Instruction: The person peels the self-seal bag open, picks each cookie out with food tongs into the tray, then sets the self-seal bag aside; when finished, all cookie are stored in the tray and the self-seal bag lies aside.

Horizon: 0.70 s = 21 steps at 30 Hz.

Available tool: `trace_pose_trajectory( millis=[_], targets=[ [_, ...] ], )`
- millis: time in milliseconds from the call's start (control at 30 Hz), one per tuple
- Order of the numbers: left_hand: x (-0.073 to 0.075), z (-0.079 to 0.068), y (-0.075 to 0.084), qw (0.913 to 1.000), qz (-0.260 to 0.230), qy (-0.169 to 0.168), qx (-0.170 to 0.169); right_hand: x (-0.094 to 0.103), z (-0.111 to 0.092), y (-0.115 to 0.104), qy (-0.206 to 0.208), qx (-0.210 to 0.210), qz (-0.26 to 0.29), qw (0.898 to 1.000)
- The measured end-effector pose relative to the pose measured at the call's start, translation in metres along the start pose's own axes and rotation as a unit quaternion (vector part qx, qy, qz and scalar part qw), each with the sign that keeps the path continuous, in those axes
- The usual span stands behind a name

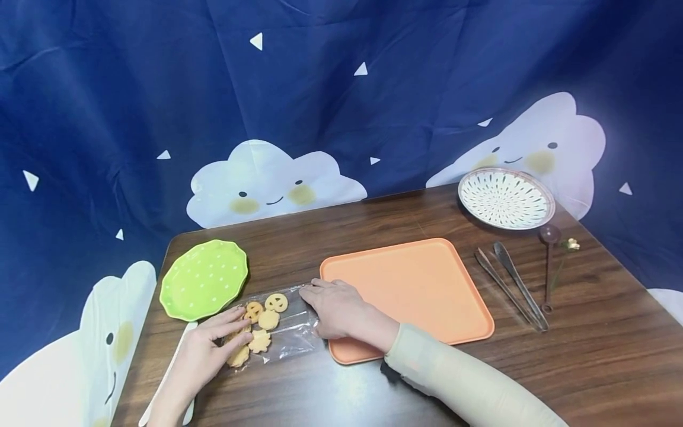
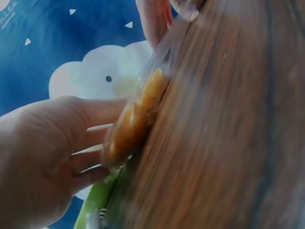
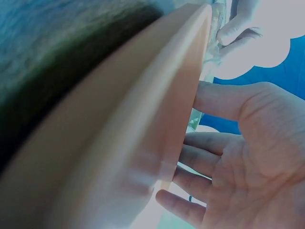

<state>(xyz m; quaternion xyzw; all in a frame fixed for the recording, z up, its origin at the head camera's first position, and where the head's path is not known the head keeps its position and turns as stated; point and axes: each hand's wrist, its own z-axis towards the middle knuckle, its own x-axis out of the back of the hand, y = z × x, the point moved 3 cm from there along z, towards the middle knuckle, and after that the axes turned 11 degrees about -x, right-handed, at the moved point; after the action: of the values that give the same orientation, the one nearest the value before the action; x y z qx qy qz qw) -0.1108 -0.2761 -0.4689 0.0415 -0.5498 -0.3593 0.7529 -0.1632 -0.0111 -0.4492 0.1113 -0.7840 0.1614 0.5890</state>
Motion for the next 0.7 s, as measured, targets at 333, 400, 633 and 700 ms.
trace_pose_trajectory(
  millis=[333,400,633,700],
  targets=[
    [-0.0026,-0.0002,-0.0055,0.9937,-0.082,0.07,0.029,0.0024,-0.0052,0.0059,-0.002,0.006,0.034,0.999],
    [-0.0031,-0.0001,-0.0065,0.9917,-0.1,0.065,0.048,0.0031,-0.0067,0.0073,0.0,0.008,0.037,0.999],
    [-0.001,-0.0013,-0.0068,0.985,-0.127,0.025,0.114,0.0053,-0.0095,0.0093,-0.003,0.011,0.036,0.999],
    [0.0001,-0.0011,-0.0063,0.9844,-0.127,0.019,0.12,0.0055,-0.0098,0.0097,-0.004,0.012,0.034,0.999]
  ],
)
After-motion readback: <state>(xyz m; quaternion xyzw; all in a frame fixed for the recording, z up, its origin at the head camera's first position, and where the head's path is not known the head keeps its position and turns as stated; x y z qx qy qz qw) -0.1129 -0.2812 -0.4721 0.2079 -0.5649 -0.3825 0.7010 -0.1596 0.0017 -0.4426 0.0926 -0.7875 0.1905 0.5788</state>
